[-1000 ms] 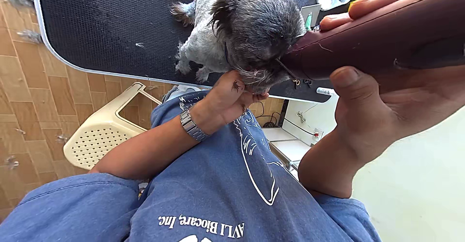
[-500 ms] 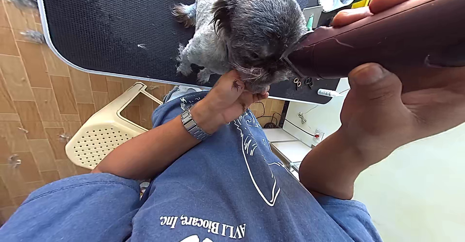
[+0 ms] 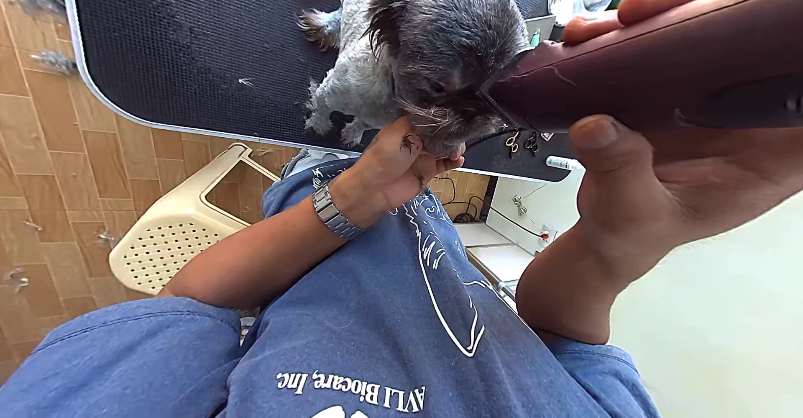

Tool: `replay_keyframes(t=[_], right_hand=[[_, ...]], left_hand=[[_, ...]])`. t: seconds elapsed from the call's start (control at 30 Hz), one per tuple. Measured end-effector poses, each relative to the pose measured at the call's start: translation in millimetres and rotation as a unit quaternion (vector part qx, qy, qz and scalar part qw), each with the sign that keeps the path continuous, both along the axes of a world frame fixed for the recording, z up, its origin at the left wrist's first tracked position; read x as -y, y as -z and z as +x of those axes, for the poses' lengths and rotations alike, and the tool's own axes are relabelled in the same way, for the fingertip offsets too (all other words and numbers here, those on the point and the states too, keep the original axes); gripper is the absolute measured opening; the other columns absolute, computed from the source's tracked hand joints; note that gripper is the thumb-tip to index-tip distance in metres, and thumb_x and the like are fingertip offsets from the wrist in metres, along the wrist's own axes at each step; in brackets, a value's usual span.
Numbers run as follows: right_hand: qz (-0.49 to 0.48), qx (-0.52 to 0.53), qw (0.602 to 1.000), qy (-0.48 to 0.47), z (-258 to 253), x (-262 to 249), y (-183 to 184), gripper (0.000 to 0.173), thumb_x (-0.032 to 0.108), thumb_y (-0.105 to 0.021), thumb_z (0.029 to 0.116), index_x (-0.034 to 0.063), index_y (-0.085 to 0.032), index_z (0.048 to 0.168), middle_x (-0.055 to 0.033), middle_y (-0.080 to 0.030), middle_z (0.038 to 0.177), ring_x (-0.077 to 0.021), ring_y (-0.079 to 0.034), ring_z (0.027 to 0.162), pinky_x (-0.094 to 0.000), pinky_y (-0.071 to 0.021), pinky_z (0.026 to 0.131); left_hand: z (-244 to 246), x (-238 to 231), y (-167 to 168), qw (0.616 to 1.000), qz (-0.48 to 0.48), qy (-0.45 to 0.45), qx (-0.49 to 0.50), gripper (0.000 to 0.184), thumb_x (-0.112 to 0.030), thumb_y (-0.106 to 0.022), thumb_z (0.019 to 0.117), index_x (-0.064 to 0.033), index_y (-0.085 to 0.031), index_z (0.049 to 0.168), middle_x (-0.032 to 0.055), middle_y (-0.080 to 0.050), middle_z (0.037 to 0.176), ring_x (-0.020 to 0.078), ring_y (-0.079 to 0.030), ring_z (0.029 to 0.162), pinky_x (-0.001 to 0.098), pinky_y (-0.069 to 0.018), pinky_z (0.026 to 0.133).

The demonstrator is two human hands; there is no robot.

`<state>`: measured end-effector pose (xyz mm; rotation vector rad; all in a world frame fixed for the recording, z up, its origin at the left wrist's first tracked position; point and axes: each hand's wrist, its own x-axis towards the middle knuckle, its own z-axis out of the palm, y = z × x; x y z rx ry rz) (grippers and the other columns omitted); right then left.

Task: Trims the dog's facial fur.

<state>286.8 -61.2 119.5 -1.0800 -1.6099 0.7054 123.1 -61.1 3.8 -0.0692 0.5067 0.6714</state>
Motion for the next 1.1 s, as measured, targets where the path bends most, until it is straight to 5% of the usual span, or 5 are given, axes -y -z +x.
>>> replay_keyframes(t=[0.17,0.73,1.1], right_hand=[[-0.031,-0.012,0.999,-0.021,1,-3,-3,0.073,0.002,-0.079,0.0832,-0.0076,-0.028,0.134,-0.0262,-0.061,0.123,-0.0440,-0.065,0.114,-0.0586,-0.0587,0.096],[-0.042,0.039,0.998,0.016,1,12,-15,0.065,0.005,-0.079,0.0837,-0.0123,-0.038,0.131,-0.0250,-0.062,0.126,-0.0413,-0.063,0.118,-0.0555,-0.0564,0.100],[-0.024,0.001,0.996,-0.091,5,-9,-12,0.057,0.003,-0.077,0.0854,-0.0075,-0.040,0.128,-0.0240,-0.064,0.122,-0.0425,-0.065,0.115,-0.0582,-0.0564,0.099]], left_hand=[[-1,2,1,1.000,0.004,-0.005,0.012,0.036,-0.019,-0.025,0.1103,-0.0122,-0.059,0.102,0.0064,-0.067,0.089,0.0172,-0.068,0.082,0.0348,-0.0592,0.082],[0,4,-3,1.000,-0.007,0.011,0.001,0.036,-0.017,-0.023,0.1098,-0.0118,-0.057,0.101,0.0059,-0.065,0.086,0.0167,-0.066,0.078,0.0341,-0.0587,0.078],[-5,-5,-2,1.000,0.011,-0.008,-0.010,0.038,-0.020,-0.021,0.1094,-0.0135,-0.057,0.097,0.0034,-0.062,0.082,0.0148,-0.064,0.078,0.0321,-0.0571,0.079]])
